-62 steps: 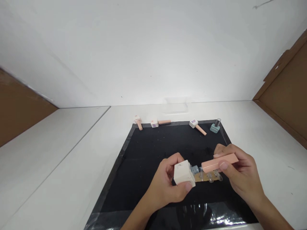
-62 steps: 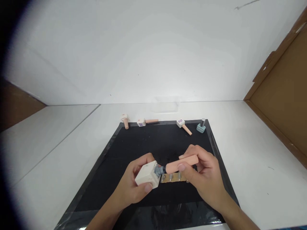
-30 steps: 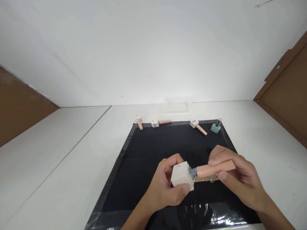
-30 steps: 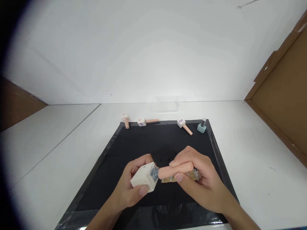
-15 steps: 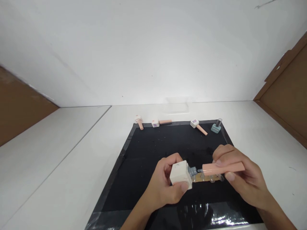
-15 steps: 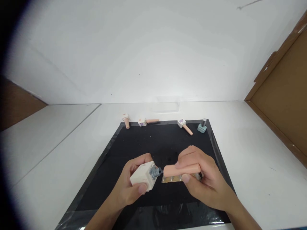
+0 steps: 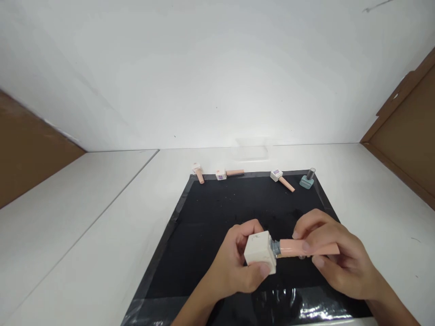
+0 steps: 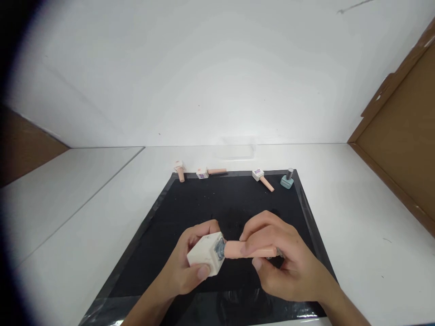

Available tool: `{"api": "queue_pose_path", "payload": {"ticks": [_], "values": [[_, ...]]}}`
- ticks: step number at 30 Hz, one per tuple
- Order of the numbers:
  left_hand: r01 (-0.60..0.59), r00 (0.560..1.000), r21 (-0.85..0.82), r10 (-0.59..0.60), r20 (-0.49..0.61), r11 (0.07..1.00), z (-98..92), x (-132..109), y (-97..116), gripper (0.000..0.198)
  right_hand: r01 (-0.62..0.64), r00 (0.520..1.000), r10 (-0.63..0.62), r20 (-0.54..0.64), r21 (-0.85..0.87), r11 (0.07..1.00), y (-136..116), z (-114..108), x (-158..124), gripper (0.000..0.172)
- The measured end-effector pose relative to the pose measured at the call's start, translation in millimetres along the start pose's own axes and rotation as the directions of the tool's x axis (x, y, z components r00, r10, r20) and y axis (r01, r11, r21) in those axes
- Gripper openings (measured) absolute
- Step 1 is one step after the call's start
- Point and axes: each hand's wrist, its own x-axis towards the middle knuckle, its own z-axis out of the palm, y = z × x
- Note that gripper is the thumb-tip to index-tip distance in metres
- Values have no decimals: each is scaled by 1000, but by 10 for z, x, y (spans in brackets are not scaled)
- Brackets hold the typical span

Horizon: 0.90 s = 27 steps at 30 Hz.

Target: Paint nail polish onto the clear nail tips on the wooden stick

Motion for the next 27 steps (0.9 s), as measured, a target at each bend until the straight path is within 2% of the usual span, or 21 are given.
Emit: {"api": "queue_pose_path", "payload": {"ticks": [8,15,23,27], "values": [[19,1000,-7,-19,-24,1000,0,-15,-49,55,-60,998,63,-18,112,992,27,-14,-48,11],[20,1000,-41,-21,-15,999,2,-18,-66,54,-42,996,48,-68,94,995,31,-49,-62,14],[-1,1000,-37,1,14,999,-9,-13,-8,53,-34,999,34,5,57,998,-13,10,9,24],[12,1000,-36,-12,5,999,-3,-25,-14,54,-21,1000,20,12,81,996,-1,4,-36,23]]}}
